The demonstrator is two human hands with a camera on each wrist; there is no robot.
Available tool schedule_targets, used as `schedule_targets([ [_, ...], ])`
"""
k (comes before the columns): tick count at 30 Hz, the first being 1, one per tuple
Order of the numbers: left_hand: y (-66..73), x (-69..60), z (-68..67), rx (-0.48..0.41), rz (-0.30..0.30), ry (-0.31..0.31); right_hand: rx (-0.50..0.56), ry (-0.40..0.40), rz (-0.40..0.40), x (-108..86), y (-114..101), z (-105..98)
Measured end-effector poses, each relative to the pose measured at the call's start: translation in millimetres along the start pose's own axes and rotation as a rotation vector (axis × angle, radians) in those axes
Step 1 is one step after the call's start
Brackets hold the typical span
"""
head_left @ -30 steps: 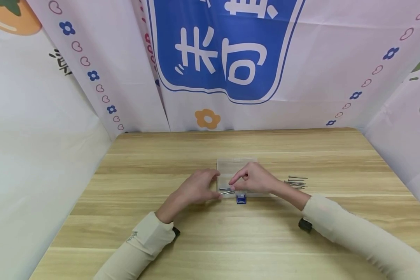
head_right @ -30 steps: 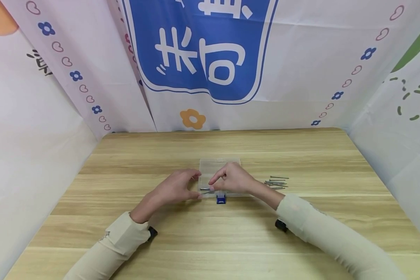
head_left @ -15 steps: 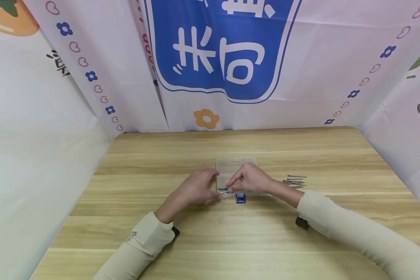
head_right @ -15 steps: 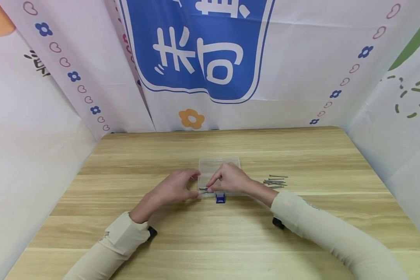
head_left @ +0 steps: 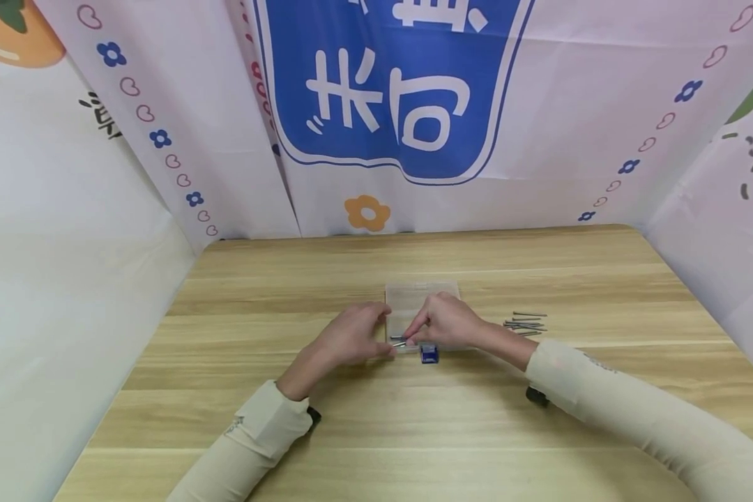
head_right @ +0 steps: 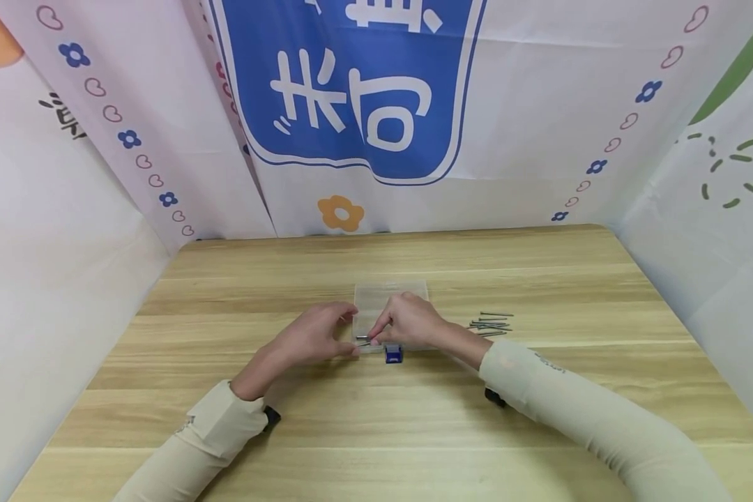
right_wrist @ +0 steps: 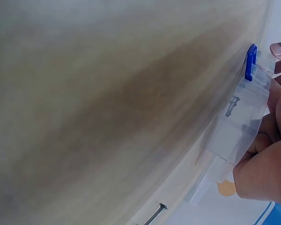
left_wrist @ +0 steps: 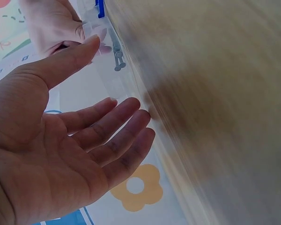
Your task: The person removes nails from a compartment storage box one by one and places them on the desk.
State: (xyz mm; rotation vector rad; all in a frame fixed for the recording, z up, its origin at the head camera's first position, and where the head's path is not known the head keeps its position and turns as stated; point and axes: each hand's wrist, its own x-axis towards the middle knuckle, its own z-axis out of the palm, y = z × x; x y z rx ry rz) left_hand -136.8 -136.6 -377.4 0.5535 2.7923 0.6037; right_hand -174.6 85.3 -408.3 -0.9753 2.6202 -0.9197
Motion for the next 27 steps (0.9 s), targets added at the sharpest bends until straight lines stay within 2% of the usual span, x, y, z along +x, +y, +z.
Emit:
schedule_targets([
  [15, 0.8, 0.4, 0.4, -0.001, 0.002, 0.011, -0.121, -0.058, -0.036, 3.2, -4.3, -0.4],
  [27, 0.4, 0.7, 1.2, 0.001, 0.012, 0.013, -0.210, -0.038, -0.107, 2.4, -7.3, 1.6],
])
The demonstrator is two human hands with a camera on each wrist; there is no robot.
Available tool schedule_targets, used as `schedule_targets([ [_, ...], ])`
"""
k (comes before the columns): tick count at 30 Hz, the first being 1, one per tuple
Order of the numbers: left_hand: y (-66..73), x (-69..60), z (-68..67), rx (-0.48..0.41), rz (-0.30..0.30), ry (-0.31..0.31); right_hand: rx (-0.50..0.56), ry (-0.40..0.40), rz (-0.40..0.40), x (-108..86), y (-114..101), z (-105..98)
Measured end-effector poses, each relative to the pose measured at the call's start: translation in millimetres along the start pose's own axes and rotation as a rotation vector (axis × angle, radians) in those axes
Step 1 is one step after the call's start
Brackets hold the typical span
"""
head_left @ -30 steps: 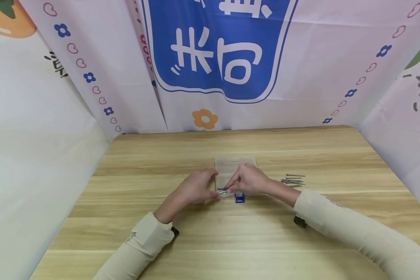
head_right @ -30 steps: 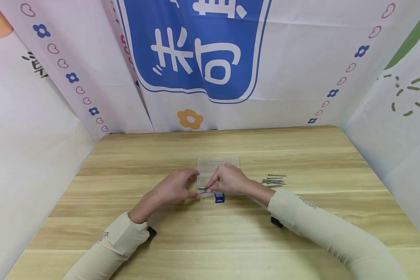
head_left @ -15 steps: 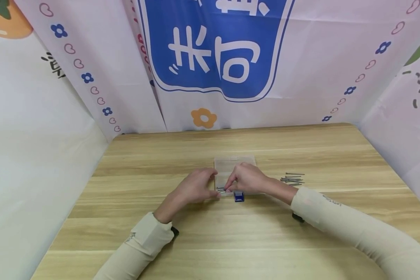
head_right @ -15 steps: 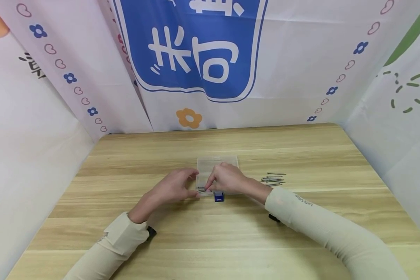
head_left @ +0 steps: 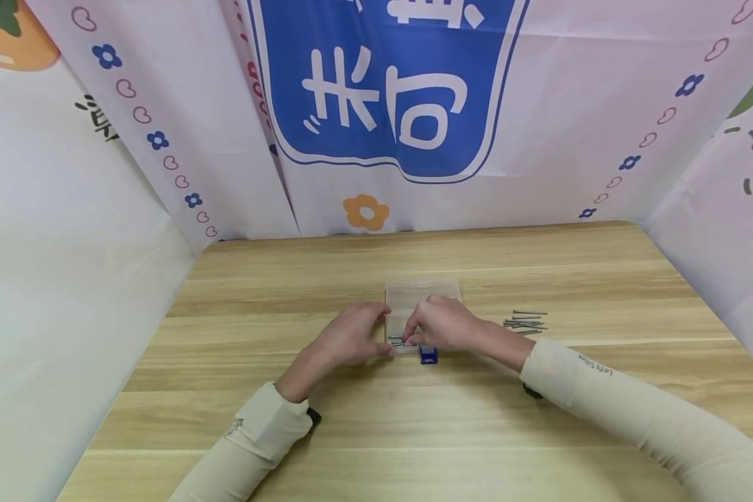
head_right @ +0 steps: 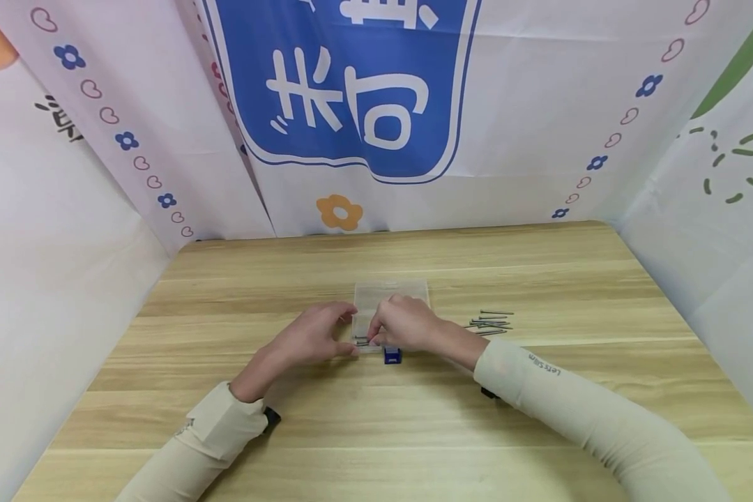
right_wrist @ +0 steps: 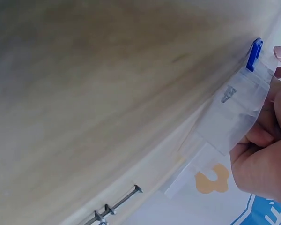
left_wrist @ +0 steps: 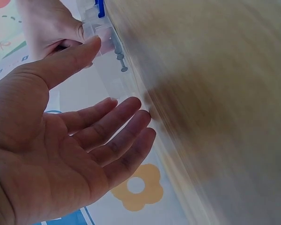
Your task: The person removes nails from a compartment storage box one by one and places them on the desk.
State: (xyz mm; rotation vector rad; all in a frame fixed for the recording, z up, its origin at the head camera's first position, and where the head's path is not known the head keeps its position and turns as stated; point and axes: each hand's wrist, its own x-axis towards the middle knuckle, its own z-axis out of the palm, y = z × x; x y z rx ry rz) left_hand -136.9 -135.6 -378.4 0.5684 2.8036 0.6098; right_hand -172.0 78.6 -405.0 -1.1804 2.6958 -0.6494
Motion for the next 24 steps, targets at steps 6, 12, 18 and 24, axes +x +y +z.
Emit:
schedule_targets([
  [6, 0.3, -0.3, -1.1, -0.005, 0.003, 0.005, -0.023, -0.009, -0.024, -1.0, -2.0, -1.8],
  [12, -0.1, -1.4, -1.2, -0.018, 0.007, -0.003, 0.029, -0.038, -0.031, -1.9, -0.2, -2.2],
  [18, -1.0, -1.5, -1.4, -0.024, 0.015, -0.002, 0.044, -0.040, -0.069, 0.2, 3.4, -2.1],
  [24, -2.5, -0.5, -0.9, -0.029, 0.039, -0.013, 0.059, -0.049, -0.087, 1.4, 4.5, -4.1],
])
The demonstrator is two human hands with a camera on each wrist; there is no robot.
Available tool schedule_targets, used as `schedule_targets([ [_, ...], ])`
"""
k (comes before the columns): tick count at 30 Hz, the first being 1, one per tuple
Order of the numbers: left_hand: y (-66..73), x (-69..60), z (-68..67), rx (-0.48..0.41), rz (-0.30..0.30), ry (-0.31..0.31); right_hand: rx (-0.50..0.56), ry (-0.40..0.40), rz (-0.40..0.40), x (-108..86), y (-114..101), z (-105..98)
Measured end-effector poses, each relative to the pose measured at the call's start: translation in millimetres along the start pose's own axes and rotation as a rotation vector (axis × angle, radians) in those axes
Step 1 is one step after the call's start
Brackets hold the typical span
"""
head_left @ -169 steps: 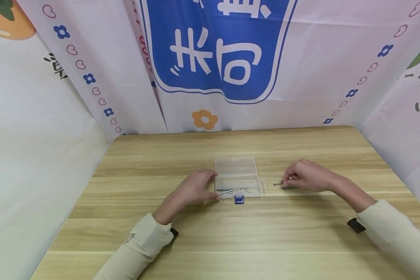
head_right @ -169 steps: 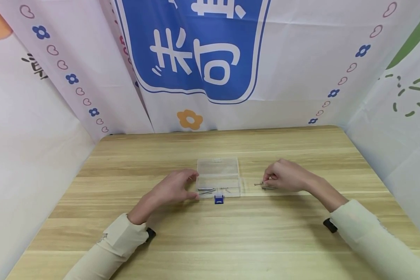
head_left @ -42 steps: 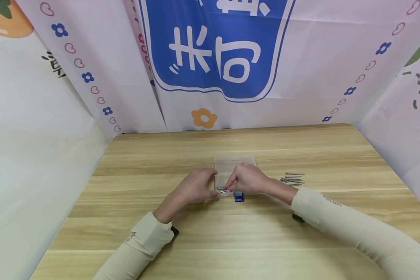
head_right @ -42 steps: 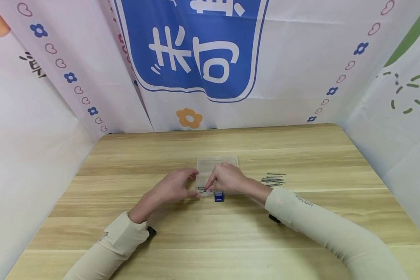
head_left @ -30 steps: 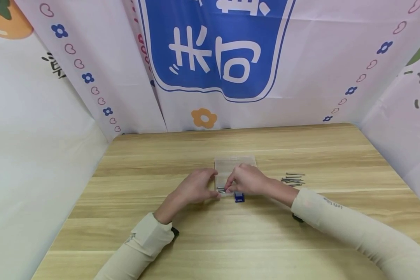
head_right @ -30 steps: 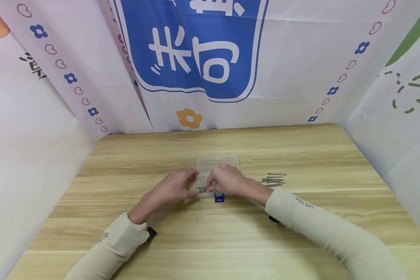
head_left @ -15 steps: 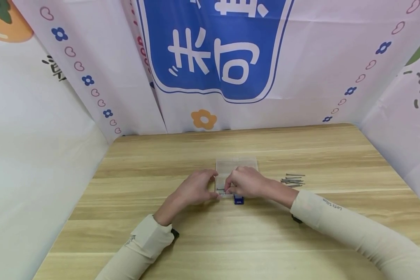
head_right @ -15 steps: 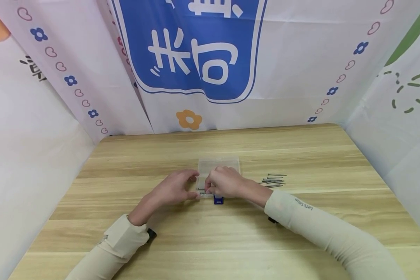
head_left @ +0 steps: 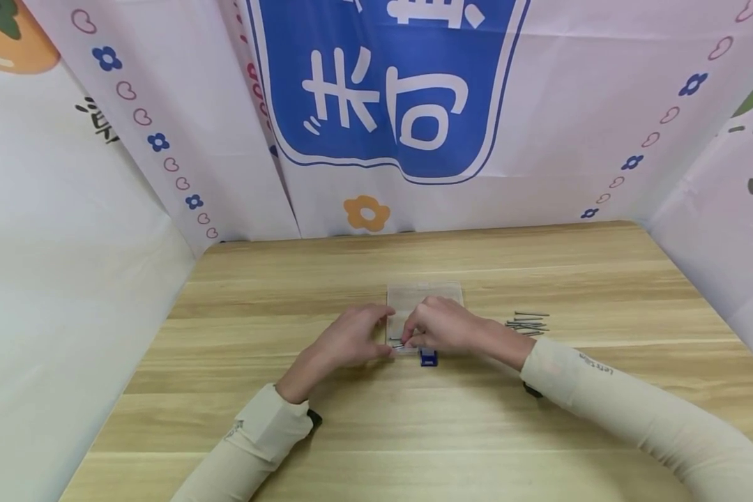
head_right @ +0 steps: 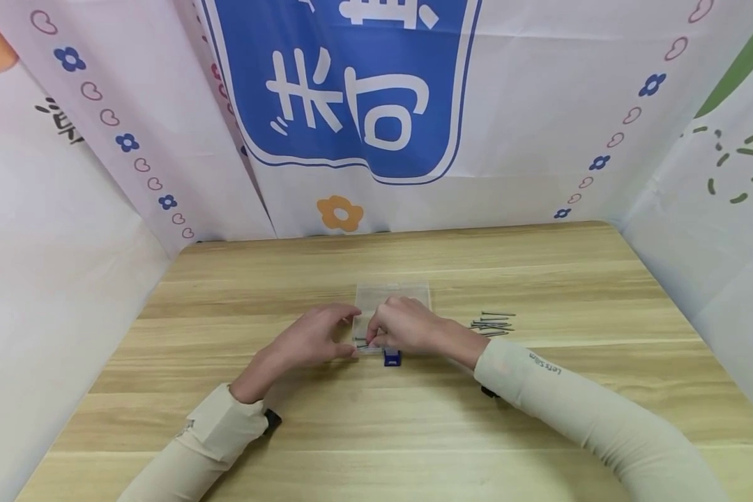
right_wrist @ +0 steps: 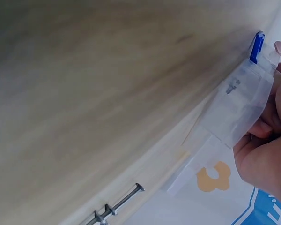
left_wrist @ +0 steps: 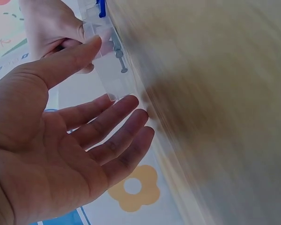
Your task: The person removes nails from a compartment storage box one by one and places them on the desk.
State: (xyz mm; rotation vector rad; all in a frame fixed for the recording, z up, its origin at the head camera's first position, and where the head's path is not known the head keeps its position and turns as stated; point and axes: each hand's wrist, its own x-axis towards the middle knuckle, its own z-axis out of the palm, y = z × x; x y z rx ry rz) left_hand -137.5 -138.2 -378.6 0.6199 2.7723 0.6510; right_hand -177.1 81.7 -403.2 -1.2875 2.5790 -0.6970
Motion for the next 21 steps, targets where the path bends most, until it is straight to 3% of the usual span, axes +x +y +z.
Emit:
schedule_targets([
  [8, -2.6, 0.7, -0.3, 0.003, -0.024, -0.007, -0.022, -0.053, -0.041, 2.7, -1.2, -2.3],
  [21, -2.8, 0.4, -1.0, 0.003, -0.057, -0.007, -0.012, -0.032, -0.098, 2.6, 5.0, -0.9],
])
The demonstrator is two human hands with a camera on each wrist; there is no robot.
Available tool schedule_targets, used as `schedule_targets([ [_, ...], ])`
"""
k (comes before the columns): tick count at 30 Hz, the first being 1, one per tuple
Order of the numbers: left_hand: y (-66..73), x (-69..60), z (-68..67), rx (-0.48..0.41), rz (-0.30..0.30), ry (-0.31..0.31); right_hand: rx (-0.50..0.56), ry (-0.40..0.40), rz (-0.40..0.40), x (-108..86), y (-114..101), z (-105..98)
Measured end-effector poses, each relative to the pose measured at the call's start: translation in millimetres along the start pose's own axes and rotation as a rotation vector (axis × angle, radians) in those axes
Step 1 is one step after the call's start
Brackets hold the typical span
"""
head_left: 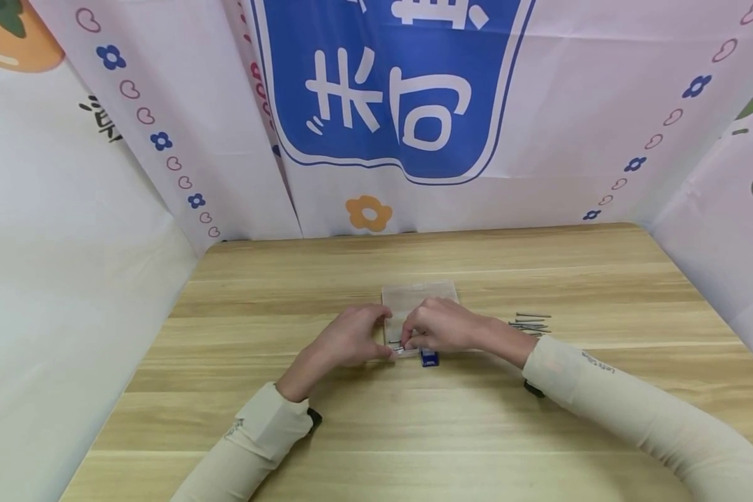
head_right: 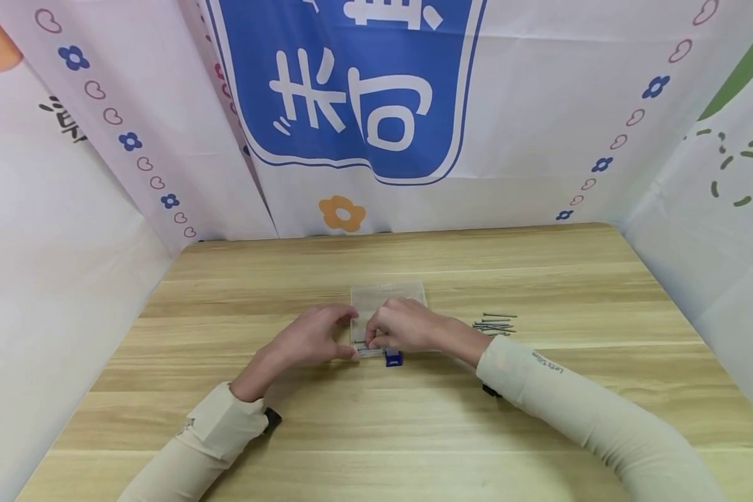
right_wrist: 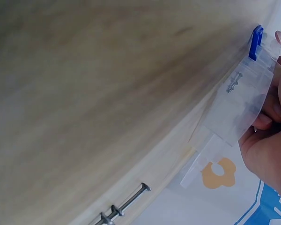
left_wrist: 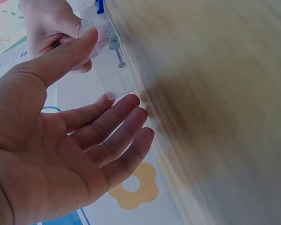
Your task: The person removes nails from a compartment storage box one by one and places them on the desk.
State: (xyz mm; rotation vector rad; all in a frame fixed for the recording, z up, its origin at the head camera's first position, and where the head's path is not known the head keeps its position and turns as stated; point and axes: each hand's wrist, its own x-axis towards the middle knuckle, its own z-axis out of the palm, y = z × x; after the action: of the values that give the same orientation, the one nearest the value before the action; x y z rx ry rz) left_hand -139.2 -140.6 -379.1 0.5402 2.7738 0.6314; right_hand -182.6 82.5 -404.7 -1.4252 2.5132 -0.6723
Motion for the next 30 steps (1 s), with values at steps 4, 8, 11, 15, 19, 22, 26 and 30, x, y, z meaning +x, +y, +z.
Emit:
schedule_targets([
  [4, 0.0, 0.2, -0.4, 0.001, -0.002, -0.002, -0.038, 0.006, -0.016, 0.0, -1.5, -1.2],
  [8, -0.8, 1.0, -0.3, 0.004, -0.001, -0.001, -0.076, 0.009, -0.005, 1.3, -2.7, -1.9],
  [11, -1.3, 1.0, -0.7, 0.006, 0.004, 0.002, -0.088, -0.004, 0.000, 2.7, -4.6, -3.9],
  [15, -0.9, 0.6, -1.6, 0.005, 0.011, 0.004, -0.117, -0.036, -0.017, 4.4, -7.2, -7.2],
  [19, 0.0, 0.2, -1.4, -0.003, 0.004, 0.001, -0.150, -0.067, -0.028, 6.0, -7.3, -8.6],
  [22, 0.5, -0.4, -1.3, -0.006, -0.002, -0.002, -0.138, -0.093, -0.021, 6.3, -6.5, -8.9],
  [26, 1.3, -1.3, -1.9, -0.014, -0.007, -0.007, -0.106, -0.114, -0.014, 5.1, -5.7, -9.3],
  [30, 1.1, -1.3, -1.5, -0.017, -0.009, -0.004, -0.079, -0.115, -0.015, 3.3, -5.4, -9.9],
])
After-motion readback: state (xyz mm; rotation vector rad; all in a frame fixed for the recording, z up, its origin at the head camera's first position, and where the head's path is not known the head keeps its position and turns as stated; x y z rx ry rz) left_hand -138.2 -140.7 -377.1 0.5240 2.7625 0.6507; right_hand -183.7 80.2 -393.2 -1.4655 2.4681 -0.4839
